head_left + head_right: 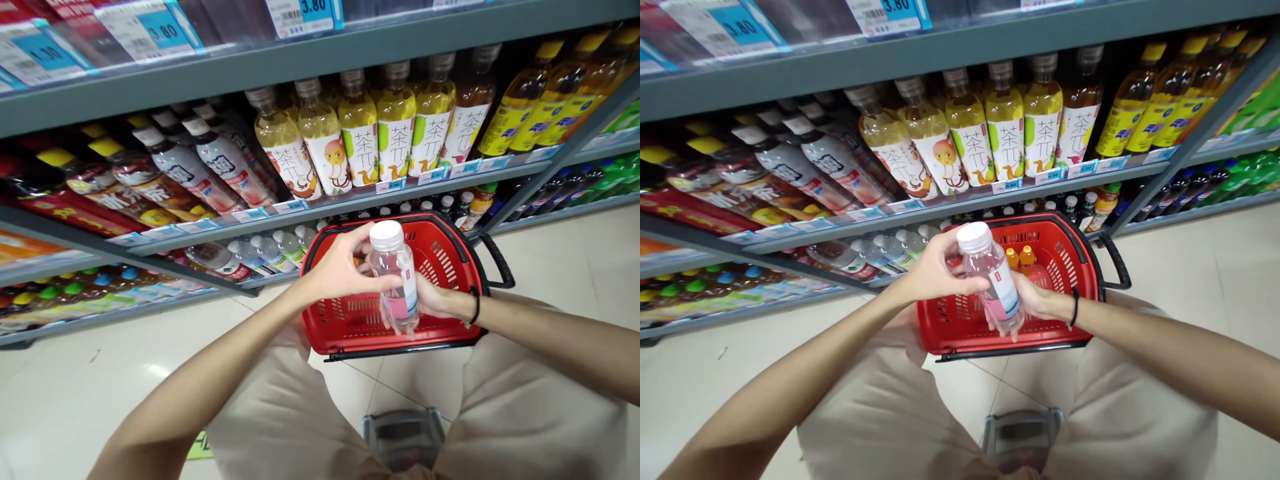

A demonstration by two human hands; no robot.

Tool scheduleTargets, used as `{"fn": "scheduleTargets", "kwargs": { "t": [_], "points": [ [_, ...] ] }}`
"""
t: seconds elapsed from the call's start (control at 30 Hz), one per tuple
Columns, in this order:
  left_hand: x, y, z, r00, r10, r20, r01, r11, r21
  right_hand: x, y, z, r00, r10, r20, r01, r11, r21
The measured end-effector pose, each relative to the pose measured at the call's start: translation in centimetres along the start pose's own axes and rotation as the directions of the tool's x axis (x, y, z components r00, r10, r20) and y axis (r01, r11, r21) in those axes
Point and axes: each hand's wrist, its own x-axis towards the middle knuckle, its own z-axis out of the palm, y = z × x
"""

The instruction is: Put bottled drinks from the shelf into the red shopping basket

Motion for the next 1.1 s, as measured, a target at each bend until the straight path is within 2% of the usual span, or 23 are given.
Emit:
{"fn": "scheduleTargets", "kwargs": {
  "t": [0.13,0.2,0.33,0.43,0.53,0.63,0.7,0.77,0.83,0.9,1.0,1.07,1.1],
  "points": [
    [0.2,-0.4,0.6,0.998,0.002,0.062,-0.003,1.0,0.009,0.4,1.7,-1.0,0.979,0.044,0.198,-0.049,0.999,0.017],
    [0.3,-0.6,1.0,0.997,-0.006,0.076,0.006,1.0,0.008,0.9,2.7,-1.3,0.954,0.063,0.294,-0.076,0.997,0.033],
    [0.3,-0.6,1.4,0.994,0.017,0.112,-0.014,1.0,-0.02,1.7,3.6,-1.6,0.844,0.202,0.497,-0.219,0.975,-0.024],
    [0.0,-0.5,1.4,0.982,0.05,0.18,-0.052,0.999,0.008,1.9,3.5,-1.8,0.776,0.29,0.559,-0.298,0.951,-0.08],
    [-0.2,-0.5,1.4,0.974,0.085,0.208,-0.093,0.995,0.028,1.8,3.5,-2.2,0.787,0.292,0.544,-0.287,0.953,-0.096],
    [-0.3,-0.6,1.5,0.972,0.089,0.216,-0.115,0.987,0.112,1.7,3.7,-2.3,0.838,0.247,0.487,-0.229,0.969,-0.098],
    [-0.3,-0.8,1.4,0.971,0.08,0.224,-0.123,0.975,0.186,1.6,4.0,-1.9,0.898,0.168,0.408,-0.146,0.986,-0.085],
    [-0.2,-1.0,1.3,0.972,0.072,0.225,-0.128,0.961,0.245,1.4,4.2,-1.0,0.958,0.051,0.284,-0.037,0.998,-0.054],
    [-0.1,-1.2,1.1,0.974,0.073,0.215,-0.137,0.945,0.298,1.3,4.2,0.0,0.991,-0.058,0.12,0.061,0.998,-0.024],
    [0.1,-1.4,0.9,0.976,0.081,0.201,-0.149,0.923,0.355,1.3,4.0,0.9,0.991,-0.119,-0.056,0.119,0.993,0.0],
    [0.3,-1.5,0.6,0.981,0.088,0.172,-0.156,0.885,0.438,1.5,3.7,1.2,0.957,-0.127,-0.261,0.139,0.99,0.03],
    [0.3,-1.3,0.6,0.985,0.093,0.148,-0.154,0.866,0.477,1.7,3.7,0.9,0.903,-0.168,-0.397,0.194,0.981,0.028],
    [0.2,-1.2,0.7,0.985,0.105,0.136,-0.16,0.856,0.492,1.8,3.7,0.8,0.852,-0.229,-0.47,0.261,0.965,0.004]
  ]
}}
